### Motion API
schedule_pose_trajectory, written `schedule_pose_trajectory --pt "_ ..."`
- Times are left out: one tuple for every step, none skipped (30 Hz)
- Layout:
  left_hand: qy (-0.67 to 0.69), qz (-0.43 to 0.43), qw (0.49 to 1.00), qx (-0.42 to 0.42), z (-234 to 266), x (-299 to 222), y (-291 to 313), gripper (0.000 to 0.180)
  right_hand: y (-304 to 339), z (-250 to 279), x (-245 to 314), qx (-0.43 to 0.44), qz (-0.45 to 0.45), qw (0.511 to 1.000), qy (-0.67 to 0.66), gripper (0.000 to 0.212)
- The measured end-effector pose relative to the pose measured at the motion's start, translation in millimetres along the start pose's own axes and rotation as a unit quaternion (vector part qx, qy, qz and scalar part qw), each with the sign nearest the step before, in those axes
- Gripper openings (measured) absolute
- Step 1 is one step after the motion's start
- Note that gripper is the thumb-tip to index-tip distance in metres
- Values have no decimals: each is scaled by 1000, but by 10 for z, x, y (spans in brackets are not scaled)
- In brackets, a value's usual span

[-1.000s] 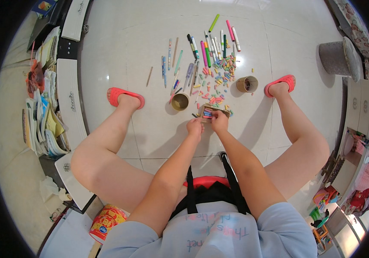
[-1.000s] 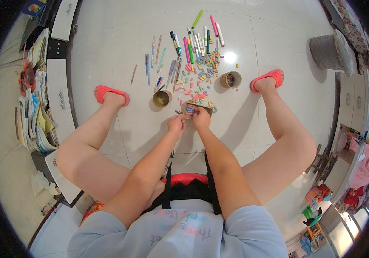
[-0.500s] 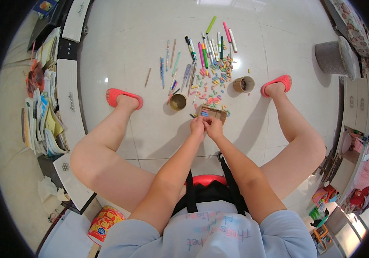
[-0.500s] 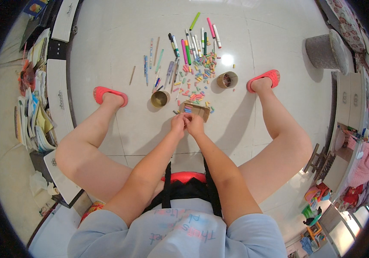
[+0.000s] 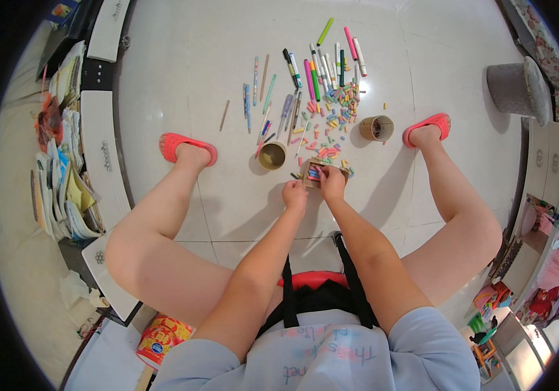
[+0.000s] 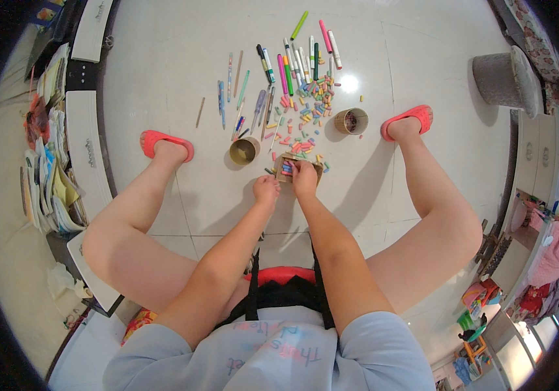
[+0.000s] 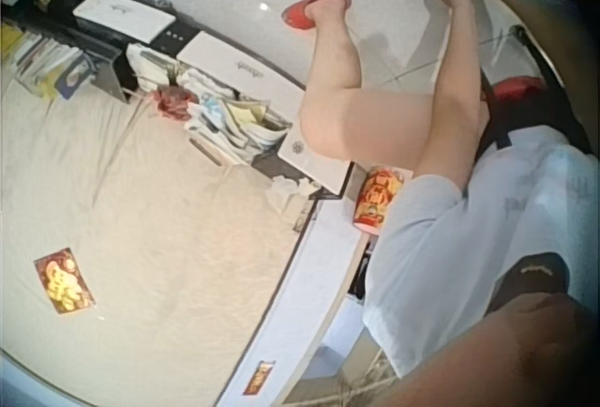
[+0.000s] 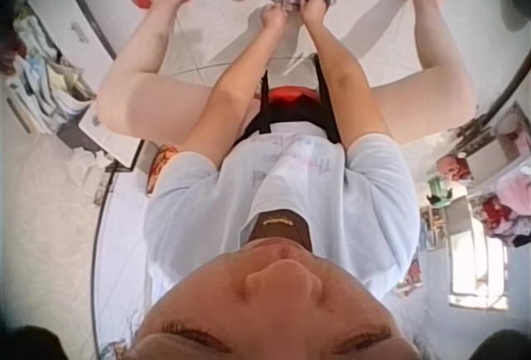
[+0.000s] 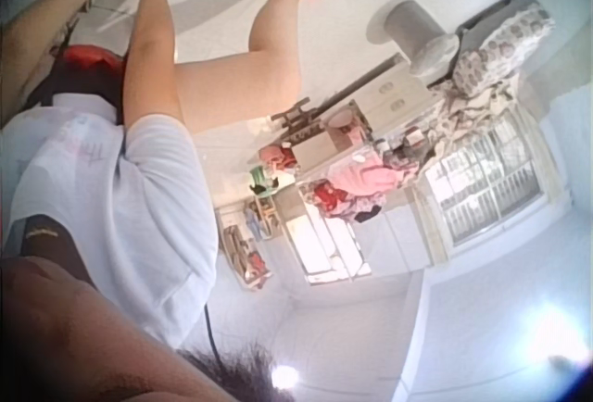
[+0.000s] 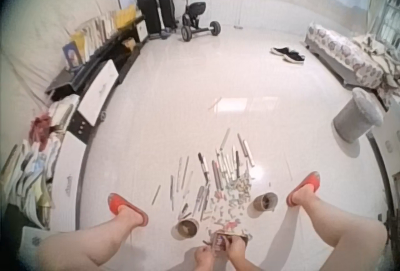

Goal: The person picks up scattered toy blocks and figurines into a pink bucket and then gathers pens and markers from the floor into cardboard tubes and a box.

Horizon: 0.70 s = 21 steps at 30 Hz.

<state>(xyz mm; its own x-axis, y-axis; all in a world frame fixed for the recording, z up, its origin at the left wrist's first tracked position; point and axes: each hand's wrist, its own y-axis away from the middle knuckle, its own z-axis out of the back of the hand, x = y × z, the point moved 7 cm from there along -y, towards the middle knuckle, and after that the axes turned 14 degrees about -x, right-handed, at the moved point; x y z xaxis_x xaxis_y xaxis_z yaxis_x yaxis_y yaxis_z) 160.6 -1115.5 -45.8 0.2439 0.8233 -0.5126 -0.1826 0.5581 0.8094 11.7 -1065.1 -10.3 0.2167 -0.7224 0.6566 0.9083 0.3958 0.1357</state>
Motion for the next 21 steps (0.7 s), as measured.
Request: schedule_pose_trajectory --pt "-1 1 1000 -1 0 3 -1 15 -3 -28 -19 5 -7 1000 1 13" --pt "6 7 1000 2 -5 8 2 14 -3 -52 -35 10 -14 1000 1 13" --pt "13 12 1000 6 -19 1 20 14 -5 -64 -58 10 -16 1000 3 13" --pt "12 13 1000 7 -28 -10 39 14 -10 -60 -30 -1 23 999 24 13" --pt "6 12 1000 7 -39 -24 60 13 -14 -54 -3 -12 63 997 45 13" --pt "-1 10 1000 7 -38 -33 70 13 -10 -60 -13 -11 62 997 46 13" --pt "-1 11 1000 7 -43 -42 81 13 -1 -80 -32 2 60 997 57 12" --pt "-3 9 1000 7 -51 -55 93 13 8 -95 -53 15 58 996 68 12" --pt "-4 6 1000 4 -41 -56 85 13 18 -90 -30 16 58 996 68 12" --pt "-4 6 1000 3 -33 -55 76 13 28 -84 -14 20 56 995 75 11" --pt "-8 4 1000 4 -29 -58 65 13 38 -77 0 24 55 995 83 11" --pt "-12 2 1000 6 -34 -69 72 13 42 -57 12 24 55 995 84 11" --pt "-12 2 1000 7 -35 -77 81 13 51 -53 17 36 52 994 89 11" --pt "-18 3 1000 7 -34 -82 90 13 62 -53 24 48 49 993 95 10" --pt "-24 3 1000 7 -31 -79 88 12 68 -44 43 48 49 993 95 10" --pt "-23 3 1000 7 -25 -78 86 12 73 -29 61 38 45 994 91 10" --pt "-17 2 1000 11 -22 -79 88 12 77 -19 83 29 40 995 86 10" --pt "-10 1 1000 18 -33 -81 93 12 77 -25 91 28 40 995 86 10" --pt "-10 1 1000 18 -36 -81 94 12 73 -16 98 14 34 996 78 11" --pt "-11 4 1000 19 -40 -77 94 12 69 -8 105 0 28 997 69 11" --pt "-12 7 1000 20 -41 -72 96 12 72 -19 110 1 28 997 69 11"
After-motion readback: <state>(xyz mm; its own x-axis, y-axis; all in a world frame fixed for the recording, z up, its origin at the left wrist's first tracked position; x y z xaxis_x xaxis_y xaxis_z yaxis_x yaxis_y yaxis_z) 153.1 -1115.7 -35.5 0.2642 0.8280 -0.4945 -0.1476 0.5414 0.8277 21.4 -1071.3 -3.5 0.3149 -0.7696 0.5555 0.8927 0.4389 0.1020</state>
